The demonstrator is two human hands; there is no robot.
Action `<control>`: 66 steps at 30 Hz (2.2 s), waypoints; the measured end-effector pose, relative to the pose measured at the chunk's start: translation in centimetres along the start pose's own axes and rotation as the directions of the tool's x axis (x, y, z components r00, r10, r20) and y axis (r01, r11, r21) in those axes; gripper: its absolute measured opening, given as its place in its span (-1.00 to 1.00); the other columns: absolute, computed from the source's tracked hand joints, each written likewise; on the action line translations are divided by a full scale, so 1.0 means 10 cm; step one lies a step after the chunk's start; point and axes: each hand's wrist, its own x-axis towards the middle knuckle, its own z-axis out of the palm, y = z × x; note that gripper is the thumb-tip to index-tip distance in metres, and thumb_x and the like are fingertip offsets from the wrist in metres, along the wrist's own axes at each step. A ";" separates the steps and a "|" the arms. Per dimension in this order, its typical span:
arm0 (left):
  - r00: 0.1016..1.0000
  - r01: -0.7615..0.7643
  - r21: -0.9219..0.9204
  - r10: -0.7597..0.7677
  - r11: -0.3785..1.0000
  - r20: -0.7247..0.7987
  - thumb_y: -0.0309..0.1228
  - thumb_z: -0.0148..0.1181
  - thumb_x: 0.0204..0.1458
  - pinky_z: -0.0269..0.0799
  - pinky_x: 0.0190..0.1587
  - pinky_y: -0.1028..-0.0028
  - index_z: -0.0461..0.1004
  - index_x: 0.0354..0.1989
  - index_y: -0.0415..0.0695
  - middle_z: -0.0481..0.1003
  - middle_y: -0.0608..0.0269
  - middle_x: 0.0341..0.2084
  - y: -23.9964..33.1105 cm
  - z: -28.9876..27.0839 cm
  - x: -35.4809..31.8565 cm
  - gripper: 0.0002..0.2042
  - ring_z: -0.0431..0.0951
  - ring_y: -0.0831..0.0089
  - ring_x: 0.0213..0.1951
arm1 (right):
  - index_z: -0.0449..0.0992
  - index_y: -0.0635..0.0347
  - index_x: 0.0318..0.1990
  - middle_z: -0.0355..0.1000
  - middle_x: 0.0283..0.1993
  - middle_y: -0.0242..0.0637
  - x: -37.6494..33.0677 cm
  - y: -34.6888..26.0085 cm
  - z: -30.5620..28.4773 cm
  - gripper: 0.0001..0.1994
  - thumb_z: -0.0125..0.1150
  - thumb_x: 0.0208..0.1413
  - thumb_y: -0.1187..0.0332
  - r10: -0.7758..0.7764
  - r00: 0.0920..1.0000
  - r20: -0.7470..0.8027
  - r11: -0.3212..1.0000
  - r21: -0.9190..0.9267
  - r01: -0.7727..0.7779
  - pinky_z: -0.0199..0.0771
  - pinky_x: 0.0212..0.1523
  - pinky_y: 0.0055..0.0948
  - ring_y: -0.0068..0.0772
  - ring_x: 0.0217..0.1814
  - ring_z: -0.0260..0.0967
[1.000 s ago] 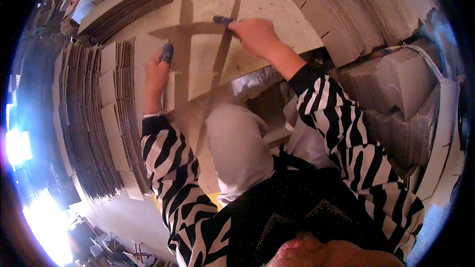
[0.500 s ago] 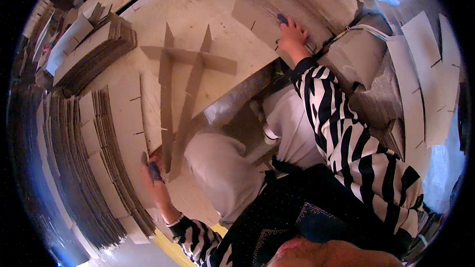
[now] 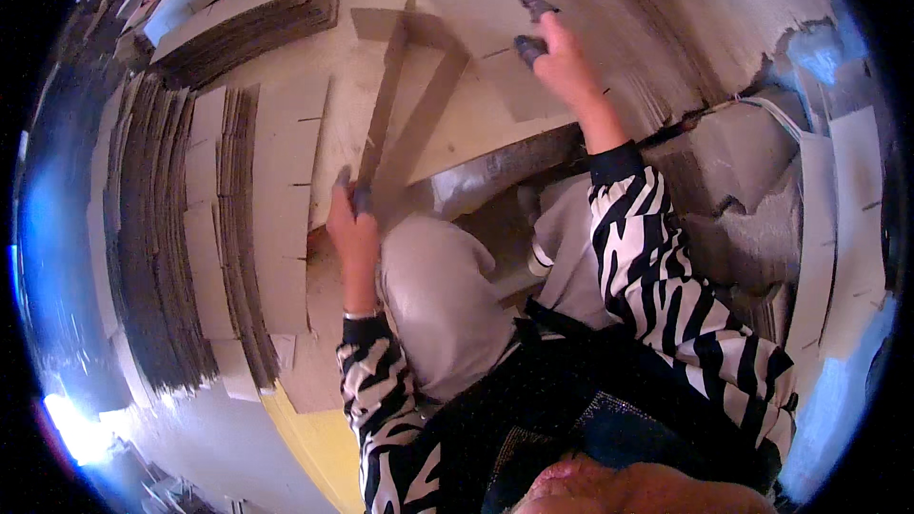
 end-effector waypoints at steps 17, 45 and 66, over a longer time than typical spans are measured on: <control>0.970 -0.158 0.550 0.234 0.820 -0.070 -0.42 0.22 -0.18 0.33 0.01 0.13 0.39 -0.07 -0.24 0.42 -0.01 -0.04 -0.11 -0.03 0.35 -0.58 0.42 -0.03 -0.01 | 0.52 0.19 -0.12 0.55 -0.18 -0.10 0.27 -0.07 0.62 -0.74 0.23 0.07 0.29 -0.088 0.996 -0.019 0.996 -0.011 0.088 0.46 -0.18 -0.31 -0.17 -0.18 0.53; 0.994 -0.052 0.730 0.108 0.681 -0.030 -0.35 0.14 -0.13 0.40 -0.31 0.05 0.48 -0.35 -0.13 0.54 0.02 -0.43 -0.17 -0.04 0.67 -0.82 0.55 -0.04 -0.35 | 0.55 0.05 -0.21 0.50 -0.36 -0.11 -0.12 -0.86 0.59 -0.74 0.13 -0.12 0.48 -0.348 0.803 0.484 0.819 -0.259 0.511 0.47 -0.26 -0.03 0.02 -0.22 0.48; 0.937 -0.347 0.722 0.261 0.599 0.234 -0.45 0.26 -0.38 0.26 -0.25 0.26 0.46 -0.42 -0.09 0.46 0.21 -0.44 0.34 0.34 0.07 -0.76 0.50 0.18 -0.37 | 0.46 0.05 -0.11 0.50 -0.33 -0.16 -0.55 -0.82 0.73 -0.69 0.13 -0.09 0.50 -0.256 0.688 0.679 0.847 -0.185 0.498 0.45 -0.28 -0.06 0.02 -0.25 0.47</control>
